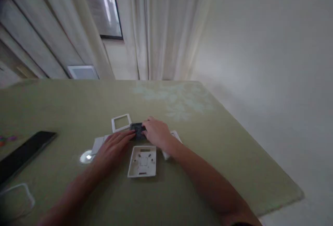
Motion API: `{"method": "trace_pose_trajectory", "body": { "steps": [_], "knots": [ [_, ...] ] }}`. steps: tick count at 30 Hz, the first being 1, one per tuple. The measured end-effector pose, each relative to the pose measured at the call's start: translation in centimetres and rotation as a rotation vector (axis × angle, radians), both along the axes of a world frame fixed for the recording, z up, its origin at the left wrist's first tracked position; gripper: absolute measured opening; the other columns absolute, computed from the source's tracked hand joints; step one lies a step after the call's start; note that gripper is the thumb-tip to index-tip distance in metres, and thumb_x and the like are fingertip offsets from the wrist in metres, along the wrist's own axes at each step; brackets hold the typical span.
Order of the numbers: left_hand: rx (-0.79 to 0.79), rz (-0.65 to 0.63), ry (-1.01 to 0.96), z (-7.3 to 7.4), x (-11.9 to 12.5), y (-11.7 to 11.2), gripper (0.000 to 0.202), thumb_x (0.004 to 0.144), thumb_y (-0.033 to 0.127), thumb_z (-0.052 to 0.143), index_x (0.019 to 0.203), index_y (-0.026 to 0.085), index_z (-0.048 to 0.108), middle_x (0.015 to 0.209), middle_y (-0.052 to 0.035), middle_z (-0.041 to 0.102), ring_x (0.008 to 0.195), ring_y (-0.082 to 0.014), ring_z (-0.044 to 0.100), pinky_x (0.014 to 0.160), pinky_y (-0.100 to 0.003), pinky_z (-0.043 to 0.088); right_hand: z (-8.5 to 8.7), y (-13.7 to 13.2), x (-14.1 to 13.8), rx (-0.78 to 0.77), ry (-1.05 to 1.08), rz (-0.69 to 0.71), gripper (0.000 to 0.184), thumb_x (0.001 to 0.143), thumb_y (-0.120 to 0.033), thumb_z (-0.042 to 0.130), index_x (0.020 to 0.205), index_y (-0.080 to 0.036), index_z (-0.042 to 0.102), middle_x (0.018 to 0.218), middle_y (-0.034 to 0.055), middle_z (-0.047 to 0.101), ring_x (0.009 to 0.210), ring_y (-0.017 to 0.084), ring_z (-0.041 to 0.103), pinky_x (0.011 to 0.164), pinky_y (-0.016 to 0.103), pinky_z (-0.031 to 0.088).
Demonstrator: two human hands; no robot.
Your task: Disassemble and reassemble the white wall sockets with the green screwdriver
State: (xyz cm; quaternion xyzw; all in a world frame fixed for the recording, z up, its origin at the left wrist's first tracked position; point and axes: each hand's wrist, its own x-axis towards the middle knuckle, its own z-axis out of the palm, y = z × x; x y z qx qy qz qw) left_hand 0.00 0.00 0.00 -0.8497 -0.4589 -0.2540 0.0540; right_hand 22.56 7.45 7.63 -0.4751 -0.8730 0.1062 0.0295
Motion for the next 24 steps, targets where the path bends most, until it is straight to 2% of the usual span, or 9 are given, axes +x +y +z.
{"method": "trace_pose_trajectory", "body": {
  "steps": [3,6,12,18,24],
  "knots": [
    [0.001,0.011,-0.005,-0.3,-0.1,0.2,0.035,0.106,0.011,0.049,0.136,0.017,0.066,0.149,-0.0145,0.071,0.136,-0.0315,0.068,0.11,-0.051,0.059,0.1,0.0,-0.2,0.0,0.002,-0.005,0.022,0.103,-0.036,0.071,0.121,-0.025,0.078,0.125,0.0067,0.075,0.108,0.025,0.075,0.087,0.034,0.056],
    [-0.002,0.008,-0.004,-0.4,-0.1,0.2,0.032,0.106,0.011,0.049,0.132,0.018,0.067,0.149,-0.0147,0.071,0.134,-0.0315,0.069,0.109,-0.051,0.059,0.4,-0.3,-0.3,0.003,-0.007,0.004,0.023,0.105,-0.035,0.067,0.124,-0.025,0.077,0.125,0.0074,0.075,0.108,0.026,0.075,0.087,0.035,0.056],
    [-0.008,0.01,0.024,0.6,0.4,0.1,0.035,0.104,0.008,0.049,0.134,0.017,0.066,0.146,-0.0158,0.072,0.13,-0.0327,0.07,0.108,-0.054,0.059,1.1,-0.9,0.0,-0.005,-0.036,0.058,0.027,0.107,-0.031,0.057,0.124,-0.023,0.077,0.126,0.0118,0.073,0.103,0.025,0.075,0.085,0.036,0.056],
    [-0.004,0.01,0.028,0.6,0.6,0.3,0.035,0.106,0.009,0.049,0.137,0.015,0.064,0.143,-0.0159,0.074,0.128,-0.0319,0.07,0.109,-0.053,0.058,1.1,-0.4,0.3,-0.025,-0.01,0.07,0.028,0.107,-0.034,0.059,0.124,-0.025,0.079,0.127,0.0092,0.073,0.106,0.024,0.075,0.088,0.034,0.055],
    [0.008,0.004,0.028,0.1,0.4,0.0,0.039,0.104,0.006,0.049,0.138,0.015,0.067,0.148,-0.0152,0.072,0.132,-0.0327,0.068,0.108,-0.053,0.059,1.2,-0.5,-0.1,-0.028,-0.016,0.018,0.026,0.105,-0.038,0.065,0.123,-0.026,0.079,0.124,0.0094,0.073,0.101,0.026,0.076,0.083,0.035,0.055]
  ]
}}
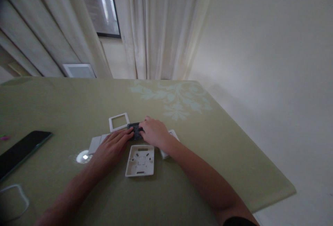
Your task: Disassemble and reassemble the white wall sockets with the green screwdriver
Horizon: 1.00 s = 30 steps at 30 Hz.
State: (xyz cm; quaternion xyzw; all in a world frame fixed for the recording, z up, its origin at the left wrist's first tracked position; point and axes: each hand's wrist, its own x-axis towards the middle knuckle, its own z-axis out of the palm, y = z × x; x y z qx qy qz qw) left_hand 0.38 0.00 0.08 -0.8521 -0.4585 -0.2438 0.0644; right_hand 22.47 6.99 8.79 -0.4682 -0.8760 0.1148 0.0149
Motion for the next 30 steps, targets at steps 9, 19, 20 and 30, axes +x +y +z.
{"method": "trace_pose_trajectory", "body": {
  "steps": [9,19,20,30],
  "knots": [
    [0.001,0.03,0.024,0.3,0.0,-0.1,0.035,0.106,0.011,0.051,0.134,0.016,0.072,0.148,-0.0138,0.072,0.128,-0.0335,0.071,0.104,-0.054,0.062,0.3,0.2,-0.1,-0.017,-0.01,0.02,0.021,0.103,-0.036,0.065,0.12,-0.028,0.076,0.126,0.0065,0.077,0.11,0.024,0.076,0.083,0.032,0.053],
    [-0.008,0.038,0.014,0.1,0.1,-0.4,0.04,0.103,0.009,0.051,0.136,0.014,0.073,0.15,-0.0153,0.071,0.129,-0.0344,0.071,0.105,-0.055,0.063,2.1,-2.3,-0.1,0.003,-0.211,0.132,0.033,0.104,-0.023,0.054,0.13,-0.018,0.074,0.111,0.0181,0.083,0.103,0.031,0.081,0.082,0.037,0.058],
    [-0.009,0.042,0.01,0.0,0.1,-0.5,0.04,0.104,0.009,0.05,0.136,0.014,0.073,0.15,-0.0156,0.071,0.13,-0.0342,0.071,0.105,-0.055,0.063,2.3,-2.4,0.0,0.003,-0.224,0.138,0.033,0.104,-0.023,0.054,0.129,-0.018,0.075,0.111,0.0182,0.083,0.103,0.032,0.081,0.081,0.037,0.058],
    [-0.025,0.066,0.028,0.2,0.0,-0.9,0.042,0.103,0.006,0.05,0.139,0.014,0.071,0.153,-0.0153,0.069,0.131,-0.0352,0.07,0.107,-0.055,0.062,2.5,-2.7,0.0,0.006,-0.271,0.197,0.034,0.105,-0.023,0.052,0.129,-0.019,0.076,0.108,0.0181,0.084,0.096,0.033,0.081,0.074,0.037,0.056]
  ]
}}
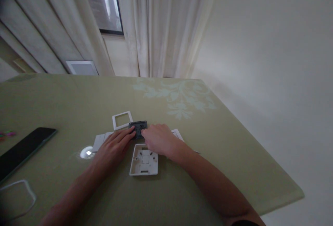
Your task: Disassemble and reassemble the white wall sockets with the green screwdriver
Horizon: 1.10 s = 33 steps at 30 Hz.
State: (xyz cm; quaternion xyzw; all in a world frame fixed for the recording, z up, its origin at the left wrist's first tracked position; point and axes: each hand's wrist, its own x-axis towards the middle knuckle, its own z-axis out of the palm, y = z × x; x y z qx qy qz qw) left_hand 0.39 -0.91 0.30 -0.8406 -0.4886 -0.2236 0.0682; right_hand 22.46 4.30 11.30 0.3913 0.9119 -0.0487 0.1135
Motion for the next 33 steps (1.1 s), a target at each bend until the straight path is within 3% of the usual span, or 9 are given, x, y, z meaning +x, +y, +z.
{"method": "trace_pose_trajectory", "body": {
  "steps": [7,10,13,15,18,21,23,26,33],
  "knots": [
    [-0.009,0.006,0.034,0.6,0.2,-0.1,0.045,0.101,0.002,0.049,0.139,0.013,0.071,0.151,-0.0169,0.07,0.129,-0.0352,0.071,0.105,-0.054,0.062,-0.6,0.3,-0.1,0.002,0.047,0.007,0.029,0.103,-0.023,0.056,0.121,-0.017,0.078,0.106,0.0176,0.084,0.092,0.032,0.081,0.072,0.034,0.053],
    [0.023,0.014,0.041,1.0,-0.2,-0.3,0.041,0.104,0.007,0.048,0.136,0.012,0.072,0.145,-0.0191,0.073,0.125,-0.0355,0.073,0.104,-0.054,0.062,0.4,0.6,0.3,0.008,0.13,-0.011,0.028,0.107,-0.028,0.055,0.118,-0.019,0.079,0.107,0.0152,0.084,0.091,0.029,0.08,0.073,0.034,0.052],
    [0.074,0.035,0.055,1.3,-1.0,-0.5,0.035,0.108,0.017,0.048,0.131,0.012,0.074,0.139,-0.0202,0.076,0.119,-0.0367,0.075,0.1,-0.055,0.062,2.5,0.7,1.5,0.04,0.283,-0.051,0.032,0.111,-0.033,0.054,0.132,-0.022,0.074,0.112,0.0095,0.083,0.094,0.023,0.077,0.08,0.032,0.052],
    [0.087,0.049,0.061,1.5,-1.6,-0.6,0.035,0.109,0.022,0.048,0.129,0.013,0.074,0.137,-0.0197,0.077,0.117,-0.0376,0.075,0.1,-0.056,0.061,4.1,0.6,2.6,0.064,0.597,-0.079,0.031,0.109,-0.036,0.059,0.133,-0.022,0.073,0.097,0.003,0.08,0.082,0.016,0.072,0.078,0.028,0.051],
    [0.066,0.071,0.058,2.0,-2.2,-0.6,0.033,0.108,0.024,0.049,0.128,0.014,0.074,0.135,-0.0188,0.077,0.118,-0.0392,0.073,0.102,-0.059,0.059,5.9,0.3,3.9,0.039,1.186,-0.097,0.022,0.105,-0.038,0.068,0.114,-0.02,0.077,0.067,-0.0063,0.063,0.056,0.009,0.056,0.057,0.022,0.044],
    [0.056,0.073,-0.04,2.8,-1.7,-1.1,0.03,0.11,0.03,0.052,0.126,0.017,0.074,0.133,-0.0166,0.077,0.118,-0.0384,0.072,0.103,-0.058,0.057,6.6,-0.2,4.2,-0.067,1.625,-0.118,0.022,0.105,-0.038,0.067,0.095,-0.02,0.072,0.057,-0.0091,0.053,0.04,0.007,0.045,0.039,0.02,0.033],
    [-0.019,0.01,-0.15,3.2,-0.4,-1.8,0.033,0.11,0.037,0.055,0.136,0.021,0.069,0.138,-0.0143,0.075,0.124,-0.0356,0.069,0.105,-0.055,0.056,6.5,-0.6,3.9,-0.137,1.852,-0.106,0.031,0.105,-0.038,0.066,0.08,-0.022,0.062,0.055,-0.0089,0.052,0.035,0.007,0.042,0.032,0.02,0.029],
    [-0.2,-0.147,-0.217,3.0,2.1,-3.0,0.066,0.103,0.054,0.067,0.158,0.022,0.05,0.15,-0.0155,0.067,0.135,-0.0356,0.064,0.111,-0.054,0.055,5.8,-1.1,2.9,-0.172,2.025,-0.081,0.042,0.104,-0.04,0.067,0.07,-0.024,0.05,0.054,-0.009,0.049,0.033,0.007,0.04,0.029,0.019,0.027],
    [-0.233,-0.172,-0.207,1.7,3.1,-3.4,0.085,0.091,0.062,0.08,0.157,0.019,0.048,0.145,-0.0179,0.065,0.131,-0.038,0.064,0.109,-0.054,0.058,2.8,-2.6,0.7,-0.237,1.917,-0.015,0.042,0.106,-0.039,0.068,0.069,-0.022,0.055,0.054,-0.0078,0.051,0.037,0.005,0.041,0.037,0.019,0.031]
  ]
}}
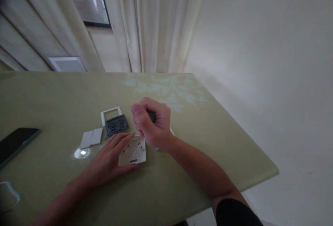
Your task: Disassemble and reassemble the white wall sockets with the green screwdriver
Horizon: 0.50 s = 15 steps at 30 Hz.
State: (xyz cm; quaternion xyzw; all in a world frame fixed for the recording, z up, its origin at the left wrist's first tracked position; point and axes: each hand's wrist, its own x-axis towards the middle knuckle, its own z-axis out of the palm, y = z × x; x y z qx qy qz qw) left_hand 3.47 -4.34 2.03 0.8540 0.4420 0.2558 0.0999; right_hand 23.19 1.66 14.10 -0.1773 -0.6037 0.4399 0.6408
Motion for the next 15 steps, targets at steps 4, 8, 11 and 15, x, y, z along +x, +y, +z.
{"method": "trace_pose_trajectory", "body": {
  "steps": [4,8,11,15],
  "knots": [
    [0.071,0.002,0.01,0.6,-0.4,0.1,0.082,0.092,0.06,0.08,0.156,0.018,0.049,0.142,-0.0181,0.065,0.128,-0.0384,0.065,0.107,-0.055,0.058,-1.4,-0.4,-0.7,0.079,-0.006,-0.083,0.046,0.104,-0.046,0.067,0.067,-0.024,0.053,0.054,-0.006,0.051,0.04,0.008,0.041,0.038,0.023,0.034],
    [0.104,-0.004,0.015,0.7,0.1,0.0,0.076,0.095,0.059,0.076,0.153,0.018,0.049,0.139,-0.0185,0.066,0.126,-0.0392,0.065,0.105,-0.057,0.059,-2.4,-0.2,-0.8,0.148,-0.085,-0.107,0.045,0.104,-0.044,0.066,0.066,-0.024,0.052,0.057,-0.0048,0.051,0.044,0.009,0.043,0.041,0.025,0.036],
    [0.098,0.0,0.004,0.7,0.3,-0.1,0.076,0.094,0.058,0.078,0.152,0.018,0.049,0.139,-0.0183,0.066,0.127,-0.0391,0.065,0.106,-0.056,0.058,-2.9,0.1,-0.8,0.145,-0.159,-0.087,0.043,0.104,-0.041,0.065,0.067,-0.024,0.051,0.059,-0.0046,0.051,0.047,0.009,0.044,0.043,0.024,0.036],
    [0.082,-0.005,-0.004,0.9,0.3,0.0,0.076,0.094,0.057,0.079,0.151,0.016,0.049,0.139,-0.019,0.066,0.128,-0.0391,0.065,0.107,-0.054,0.058,-3.0,0.3,-0.7,0.142,-0.162,-0.082,0.043,0.104,-0.04,0.065,0.067,-0.024,0.05,0.059,-0.0049,0.05,0.047,0.009,0.044,0.045,0.024,0.037]
  ]
}}
